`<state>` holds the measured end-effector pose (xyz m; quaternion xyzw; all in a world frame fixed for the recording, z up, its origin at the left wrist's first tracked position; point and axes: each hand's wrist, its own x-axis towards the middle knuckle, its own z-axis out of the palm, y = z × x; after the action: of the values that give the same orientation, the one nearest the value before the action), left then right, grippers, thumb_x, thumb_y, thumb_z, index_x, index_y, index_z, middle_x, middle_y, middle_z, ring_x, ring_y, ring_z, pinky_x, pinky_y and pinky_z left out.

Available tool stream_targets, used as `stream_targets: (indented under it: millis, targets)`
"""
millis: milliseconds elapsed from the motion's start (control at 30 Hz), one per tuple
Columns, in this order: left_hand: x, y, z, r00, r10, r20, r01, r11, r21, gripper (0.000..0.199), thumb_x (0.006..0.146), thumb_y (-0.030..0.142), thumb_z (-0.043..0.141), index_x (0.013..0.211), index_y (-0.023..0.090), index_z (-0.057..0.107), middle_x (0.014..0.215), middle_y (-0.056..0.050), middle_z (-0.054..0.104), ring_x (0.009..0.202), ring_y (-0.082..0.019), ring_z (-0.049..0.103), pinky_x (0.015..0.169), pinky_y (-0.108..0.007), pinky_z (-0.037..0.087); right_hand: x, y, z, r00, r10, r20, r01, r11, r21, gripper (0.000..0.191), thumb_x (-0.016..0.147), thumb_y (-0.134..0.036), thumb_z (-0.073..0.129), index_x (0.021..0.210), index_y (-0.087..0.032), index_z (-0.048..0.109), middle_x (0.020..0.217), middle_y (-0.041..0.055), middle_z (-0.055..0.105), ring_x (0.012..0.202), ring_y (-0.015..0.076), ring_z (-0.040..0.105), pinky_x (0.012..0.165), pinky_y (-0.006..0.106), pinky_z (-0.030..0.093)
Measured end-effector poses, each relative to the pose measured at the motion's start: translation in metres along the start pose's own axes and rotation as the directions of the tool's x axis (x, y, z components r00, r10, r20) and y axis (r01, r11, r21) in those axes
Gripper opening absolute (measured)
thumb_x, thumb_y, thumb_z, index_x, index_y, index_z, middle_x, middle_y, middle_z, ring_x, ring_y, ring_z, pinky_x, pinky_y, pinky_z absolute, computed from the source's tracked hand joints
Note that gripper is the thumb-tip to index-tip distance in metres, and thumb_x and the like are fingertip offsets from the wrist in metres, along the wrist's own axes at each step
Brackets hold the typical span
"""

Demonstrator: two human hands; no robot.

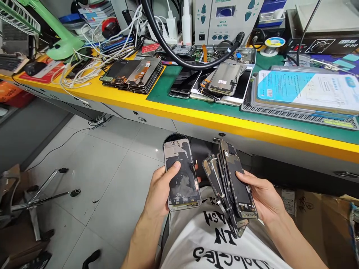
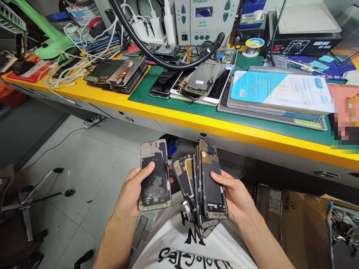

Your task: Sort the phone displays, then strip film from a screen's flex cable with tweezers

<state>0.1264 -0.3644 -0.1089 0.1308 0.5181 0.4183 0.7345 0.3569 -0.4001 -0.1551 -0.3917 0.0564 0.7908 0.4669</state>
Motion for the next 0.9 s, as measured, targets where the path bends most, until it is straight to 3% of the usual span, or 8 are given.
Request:
stream_targets:
  millis: [67, 133, 167, 233, 300, 400, 633, 900]
  targets:
    - [0.001, 0.0, -0.002, 1.0, -0.001, 0.005, 0.002, 1.0, -0.018, 0.02, 0.082, 0.03, 0.074, 0.085, 0.01, 0.071, 0.085, -0.015, 0.078, 0.059, -0.026, 0.074, 0.052, -0.035, 0.062, 0.0, 0.0, 0.0, 1.0, 0.005, 0.007, -0.005, 1.0, 0.004, 0.033, 0.079, -0.003, 0.072, 0.11, -0.013, 0.076, 0.099, 0.0166, 0.081, 0.081, 0.0304, 0.08, 0.075, 0.045, 0.067]
    - [0.004, 0.0, -0.005, 1.0, -0.015, 0.008, 0.015, 0.999, -0.044, 0.025, 0.084, 0.035, 0.072, 0.074, 0.014, 0.065, 0.064, -0.008, 0.073, 0.044, -0.019, 0.067, 0.04, -0.028, 0.056, -0.001, 0.001, -0.002, 1.0, 0.011, 0.015, -0.011, 1.0, 0.004, 0.032, 0.079, -0.003, 0.072, 0.109, -0.015, 0.077, 0.096, 0.0145, 0.082, 0.078, 0.0284, 0.08, 0.074, 0.041, 0.067]
    - [0.005, 0.0, -0.006, 1.0, -0.021, 0.009, 0.021, 0.998, -0.059, 0.031, 0.086, 0.038, 0.07, 0.067, 0.016, 0.06, 0.051, -0.002, 0.064, 0.033, -0.014, 0.057, 0.031, -0.022, 0.047, -0.002, 0.001, -0.002, 1.0, 0.017, 0.022, -0.017, 1.0, 0.001, 0.031, 0.079, -0.003, 0.072, 0.108, -0.015, 0.077, 0.094, 0.014, 0.082, 0.077, 0.0279, 0.08, 0.073, 0.04, 0.067]
    - [0.006, 0.0, -0.008, 1.0, -0.011, -0.003, 0.011, 0.996, -0.09, 0.044, 0.09, 0.04, 0.063, 0.056, 0.021, 0.042, 0.032, 0.01, 0.037, 0.016, -0.003, 0.02, 0.017, -0.014, 0.018, -0.004, 0.0, -0.001, 0.998, 0.03, 0.046, -0.03, 1.0, -0.004, 0.03, 0.08, -0.002, 0.072, 0.107, -0.015, 0.078, 0.094, 0.0135, 0.082, 0.078, 0.0278, 0.08, 0.074, 0.039, 0.067]
    - [0.006, -0.002, -0.008, 0.999, 0.03, -0.04, -0.034, 0.994, -0.108, 0.051, 0.095, 0.035, 0.055, 0.057, 0.024, 0.024, 0.031, 0.017, 0.009, 0.023, 0.001, -0.018, 0.019, -0.013, -0.01, -0.007, -0.002, 0.003, 0.997, 0.045, 0.061, -0.045, 0.999, -0.004, 0.031, 0.081, 0.0, 0.071, 0.105, -0.017, 0.079, 0.096, 0.0128, 0.082, 0.082, 0.0276, 0.08, 0.077, 0.038, 0.067]
    - [0.006, -0.006, -0.006, 0.993, 0.07, -0.097, -0.081, 0.991, -0.11, 0.049, 0.099, 0.021, 0.043, 0.063, 0.025, 0.01, 0.038, 0.02, -0.014, 0.037, 0.002, -0.041, 0.025, -0.015, -0.026, -0.012, -0.004, 0.011, 0.997, 0.076, 0.035, -0.076, 0.997, 0.022, 0.034, 0.081, 0.003, 0.069, 0.105, -0.019, 0.08, 0.099, 0.0125, 0.082, 0.085, 0.0283, 0.079, 0.081, 0.04, 0.066]
    - [0.007, -0.01, -0.007, 0.998, 0.035, -0.045, -0.042, 0.988, -0.151, 0.044, 0.097, 0.011, 0.037, 0.067, 0.025, 0.009, 0.037, 0.02, -0.016, 0.039, 0.002, -0.044, 0.028, -0.013, -0.027, -0.019, -0.004, 0.022, 0.998, 0.061, -0.001, -0.061, 0.998, 0.025, 0.033, 0.082, 0.005, 0.066, 0.099, -0.018, 0.082, 0.094, 0.0127, 0.082, 0.082, 0.0279, 0.08, 0.078, 0.037, 0.066]
    - [0.007, -0.008, -0.005, 0.995, 0.034, 0.09, -0.012, 0.97, -0.242, 0.038, 0.091, 0.012, 0.049, 0.066, 0.024, 0.023, 0.038, 0.017, 0.007, 0.036, -0.001, -0.021, 0.026, -0.01, -0.01, -0.018, -0.003, 0.011, 0.999, 0.044, 0.028, -0.043, 0.999, -0.012, 0.034, 0.078, 0.004, 0.071, 0.098, -0.021, 0.081, 0.094, 0.0091, 0.083, 0.082, 0.0257, 0.08, 0.077, 0.035, 0.066]
